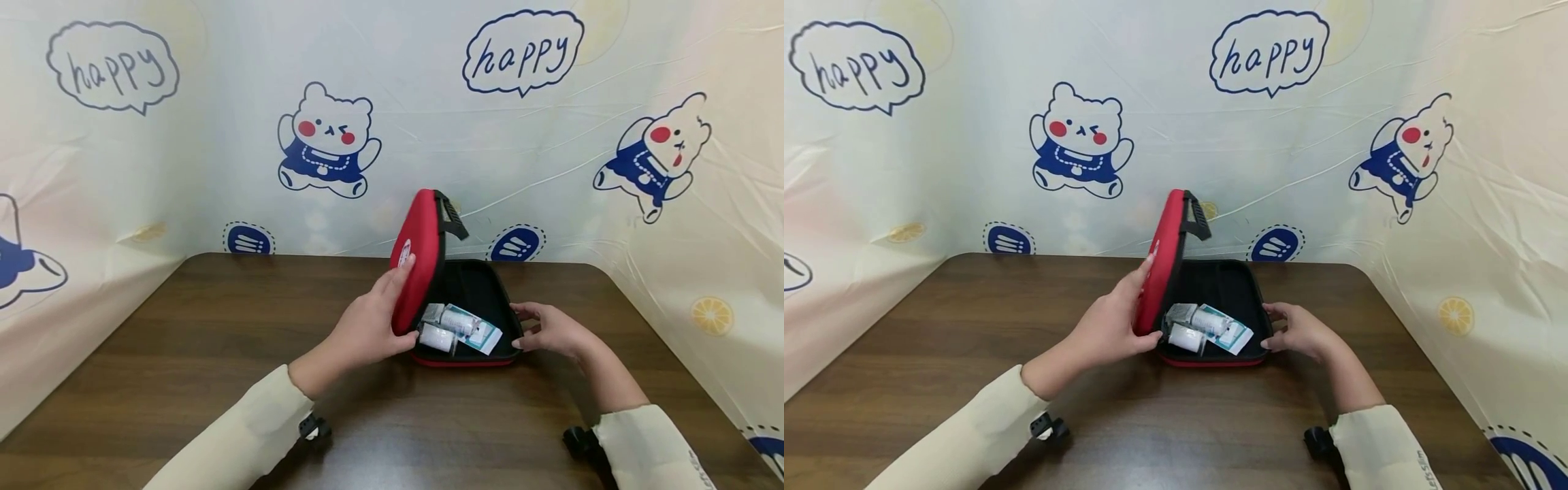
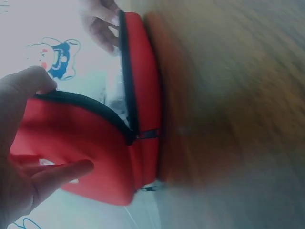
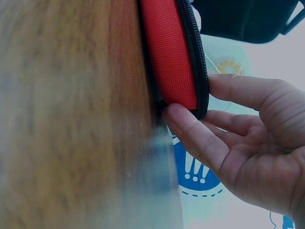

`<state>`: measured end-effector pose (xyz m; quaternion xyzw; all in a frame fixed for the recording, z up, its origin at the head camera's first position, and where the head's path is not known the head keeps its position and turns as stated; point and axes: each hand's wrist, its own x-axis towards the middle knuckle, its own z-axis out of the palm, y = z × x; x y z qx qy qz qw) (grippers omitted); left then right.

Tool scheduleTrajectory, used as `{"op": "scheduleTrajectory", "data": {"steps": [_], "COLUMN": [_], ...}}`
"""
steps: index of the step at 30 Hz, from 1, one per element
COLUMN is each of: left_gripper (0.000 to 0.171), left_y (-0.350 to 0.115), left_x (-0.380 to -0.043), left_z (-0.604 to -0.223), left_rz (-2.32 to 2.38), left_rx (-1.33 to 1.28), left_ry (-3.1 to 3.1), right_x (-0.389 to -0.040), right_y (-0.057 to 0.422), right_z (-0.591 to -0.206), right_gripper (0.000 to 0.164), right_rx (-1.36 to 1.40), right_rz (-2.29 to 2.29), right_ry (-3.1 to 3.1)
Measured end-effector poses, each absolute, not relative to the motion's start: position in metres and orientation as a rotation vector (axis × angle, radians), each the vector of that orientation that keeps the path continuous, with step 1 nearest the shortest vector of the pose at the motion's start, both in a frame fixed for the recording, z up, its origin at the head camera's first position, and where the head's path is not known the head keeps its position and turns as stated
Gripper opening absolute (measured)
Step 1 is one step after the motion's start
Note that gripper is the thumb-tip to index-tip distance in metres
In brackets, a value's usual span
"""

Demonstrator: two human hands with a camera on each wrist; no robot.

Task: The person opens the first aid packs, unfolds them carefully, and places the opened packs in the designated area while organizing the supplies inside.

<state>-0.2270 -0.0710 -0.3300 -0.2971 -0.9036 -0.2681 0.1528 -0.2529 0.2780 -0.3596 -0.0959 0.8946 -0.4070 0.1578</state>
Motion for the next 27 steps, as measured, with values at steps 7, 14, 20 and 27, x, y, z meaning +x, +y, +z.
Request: {"op": "scheduleTrajectory", "data": {"steps": [7,14,20,27], "left_gripper": [0.118,0.065,0.025,0.065], "left_y": [-0.08,-0.094,-0.116,-0.156], "left_x": [-0.223,-0.219,-0.212,-0.212], "left_z": [-0.322,-0.314,-0.3,-0.297], "left_rz": [-0.97,-1.153,-1.181,-1.357], "left_rx": [-0.822,-0.789,-0.682,-0.405], "left_ry": [-2.399,-2.153,-2.136,-2.401], "right_x": [-0.251,-0.252,-0.251,-0.252], "right_y": [0.278,0.277,0.277,0.278], "right_z": [-0.359,-0.357,-0.357,-0.356], "right_gripper": [0.079,0.079,0.08,0.079], "right_rx": [-0.297,-0.288,-0.298,-0.293], "right_rz": [-1.145,-1.125,-1.099,-1.101], "right_ry": [2.562,2.574,2.586,2.575]}}
